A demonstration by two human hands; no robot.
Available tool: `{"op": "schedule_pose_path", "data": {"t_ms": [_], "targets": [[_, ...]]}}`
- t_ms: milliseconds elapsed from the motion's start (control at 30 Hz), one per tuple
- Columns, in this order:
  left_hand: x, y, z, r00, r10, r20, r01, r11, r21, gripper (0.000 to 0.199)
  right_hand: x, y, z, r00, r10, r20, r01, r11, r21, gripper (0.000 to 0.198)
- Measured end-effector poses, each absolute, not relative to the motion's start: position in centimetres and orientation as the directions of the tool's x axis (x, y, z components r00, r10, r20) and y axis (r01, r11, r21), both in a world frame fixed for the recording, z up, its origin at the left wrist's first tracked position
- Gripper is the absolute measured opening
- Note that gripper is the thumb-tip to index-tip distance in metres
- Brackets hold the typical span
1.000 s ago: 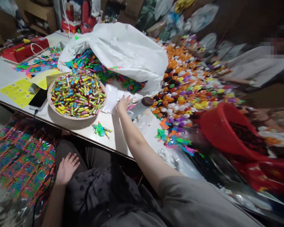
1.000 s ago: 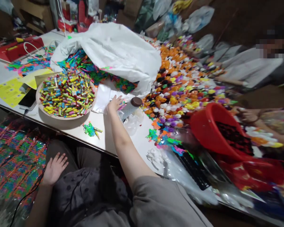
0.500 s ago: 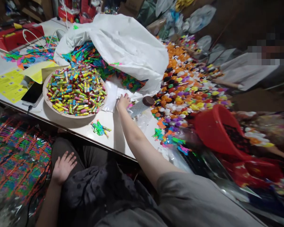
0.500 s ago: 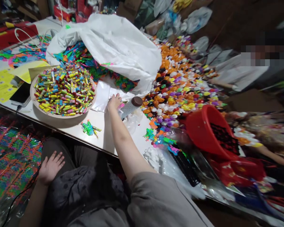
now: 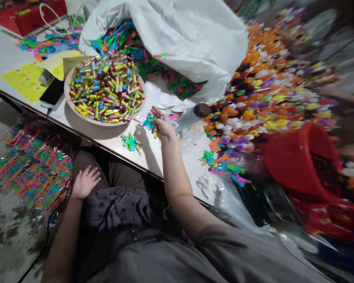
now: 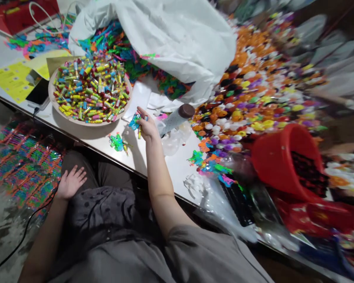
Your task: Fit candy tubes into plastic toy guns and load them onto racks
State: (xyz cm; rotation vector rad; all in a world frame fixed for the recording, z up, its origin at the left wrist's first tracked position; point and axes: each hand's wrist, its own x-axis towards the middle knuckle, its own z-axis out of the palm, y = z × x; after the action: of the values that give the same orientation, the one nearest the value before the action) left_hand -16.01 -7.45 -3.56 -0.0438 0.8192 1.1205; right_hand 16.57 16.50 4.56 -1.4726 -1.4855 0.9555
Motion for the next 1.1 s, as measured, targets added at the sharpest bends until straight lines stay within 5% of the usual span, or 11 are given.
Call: {"op": "schedule_pose_path", "data": {"t_ms": [100, 300, 533, 833, 1000, 1100], "targets": [[-15.7, -7.6, -3.6, 0.167, 0.800, -0.577, -0.796, 0.454, 0.399, 0.035, 17.2, 13.3, 4.9, -0.105, 0.993, -0.061, 0.185, -0.040, -0.982, 0.062], [-11.6, -8.5, -0.6, 0.024, 0.847, -0.531, -0.622, 0.429, 0.655, 0.030, 14.4, 5.4, 6.6, -0.348, 0.936, -0.050, 0.110, -0.012, -0.994, 0.062], [-4.6, -9.7, 4.3, 0.248, 0.810, -0.531, -0.677, 0.537, 0.504, 0.035, 9.4, -3.7, 7.5, -0.798, 0.601, 0.050, 0.191, 0.330, -0.924, 0.062], [-5.1, -13.0, 3.1, 0.122, 0.771, -0.626, -0.832, 0.423, 0.359, 0.034, 10.8, -3.6, 6.7, -0.808, 0.589, 0.007, 0.230, 0.327, -0.917, 0.059], [-7.2, -14.4, 2.8, 0.037, 0.719, -0.694, -0.891, 0.338, 0.303, 0.045, 12.1, 4.0, 5.4, -0.618, 0.784, 0.061, 0.576, 0.504, -0.643, 0.065], [-7.8, -14.6, 3.2, -0.049, 0.693, -0.719, -0.878, 0.314, 0.362, 0.038, 11.6, 8.1, 4.3, -0.600, 0.799, -0.050, 0.726, 0.517, -0.454, 0.068]]}}
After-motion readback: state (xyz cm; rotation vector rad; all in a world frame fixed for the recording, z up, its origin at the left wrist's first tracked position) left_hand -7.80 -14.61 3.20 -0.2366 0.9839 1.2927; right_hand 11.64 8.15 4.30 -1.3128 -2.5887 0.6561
